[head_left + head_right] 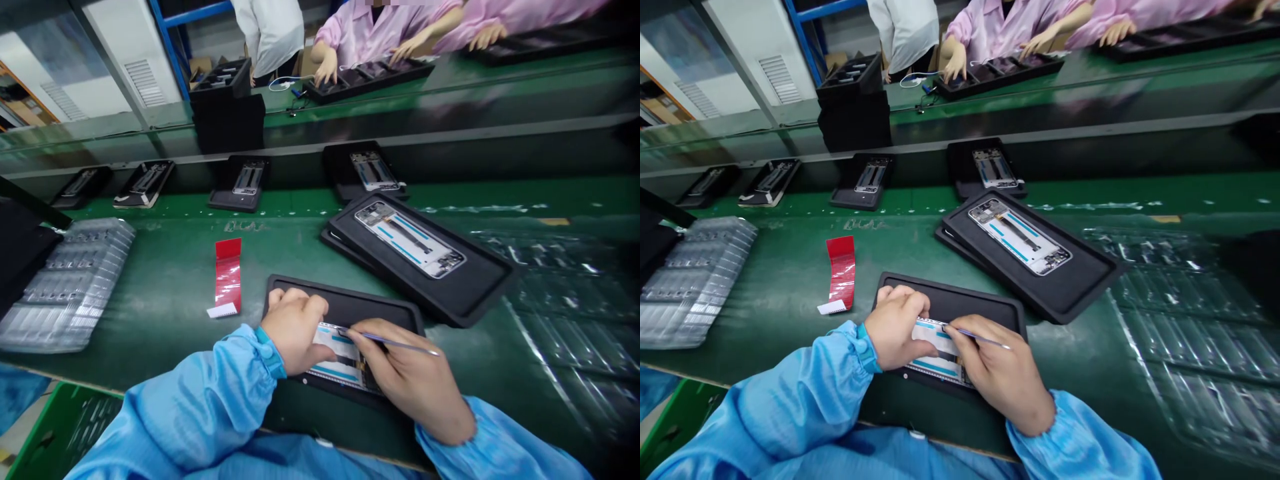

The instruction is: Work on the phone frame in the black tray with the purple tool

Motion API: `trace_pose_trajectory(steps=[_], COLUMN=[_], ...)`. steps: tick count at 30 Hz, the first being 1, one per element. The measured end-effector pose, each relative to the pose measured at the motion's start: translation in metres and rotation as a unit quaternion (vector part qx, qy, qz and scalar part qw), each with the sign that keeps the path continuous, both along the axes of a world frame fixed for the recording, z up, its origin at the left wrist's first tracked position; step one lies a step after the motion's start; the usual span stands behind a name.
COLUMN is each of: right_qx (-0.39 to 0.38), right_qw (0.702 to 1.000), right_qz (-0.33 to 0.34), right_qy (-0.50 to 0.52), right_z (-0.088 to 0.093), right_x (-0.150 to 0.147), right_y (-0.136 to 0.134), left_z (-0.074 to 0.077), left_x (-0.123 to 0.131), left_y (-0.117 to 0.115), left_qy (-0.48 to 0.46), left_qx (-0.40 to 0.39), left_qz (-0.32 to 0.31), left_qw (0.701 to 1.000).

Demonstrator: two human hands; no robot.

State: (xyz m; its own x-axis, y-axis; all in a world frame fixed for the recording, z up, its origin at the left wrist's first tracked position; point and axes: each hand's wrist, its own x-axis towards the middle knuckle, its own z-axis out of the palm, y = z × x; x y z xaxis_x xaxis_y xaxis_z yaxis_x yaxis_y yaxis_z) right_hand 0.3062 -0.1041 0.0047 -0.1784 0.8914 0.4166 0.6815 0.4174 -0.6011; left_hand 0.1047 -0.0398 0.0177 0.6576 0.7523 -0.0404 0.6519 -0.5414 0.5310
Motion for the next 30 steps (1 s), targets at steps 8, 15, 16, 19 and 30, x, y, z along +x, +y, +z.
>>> trace_pose_trajectory(steps=[8,15,16,19,30], right_qx=[-0.022,-0.043,-0.044,-0.039,-0.029], right_qw=[1.000,0.998,0.998,0.999,0.999], right_qz=[-0.018,-0.044,-0.047,-0.037,-0.019], right_qy=[0.008,0.006,0.004,-0.002,0.011], right_z=[0.0012,0.0050,0.0055,0.0063,0.0048], right_x=[0.0011,0.0011,0.0007,-0.0002,0.0005], right_y=[0.0011,0.0001,-0.0002,-0.0002,-0.0015], left_z=[0.0017,0.0017,0.0015,0.0008,0.0003], left_x=[0.0001,-0.0002,-0.0002,-0.0003,0.0005], left_y=[0.0002,0.0003,0.0005,0.0009,0.0001], left_qy=[0.012,0.011,0.013,0.013,0.007], left_qx=[0.003,-0.009,-0.010,-0.009,-0.005], left_qz=[0.002,0.002,0.001,-0.003,0.006], left_qw=[1.000,1.000,1.000,1.000,1.000])
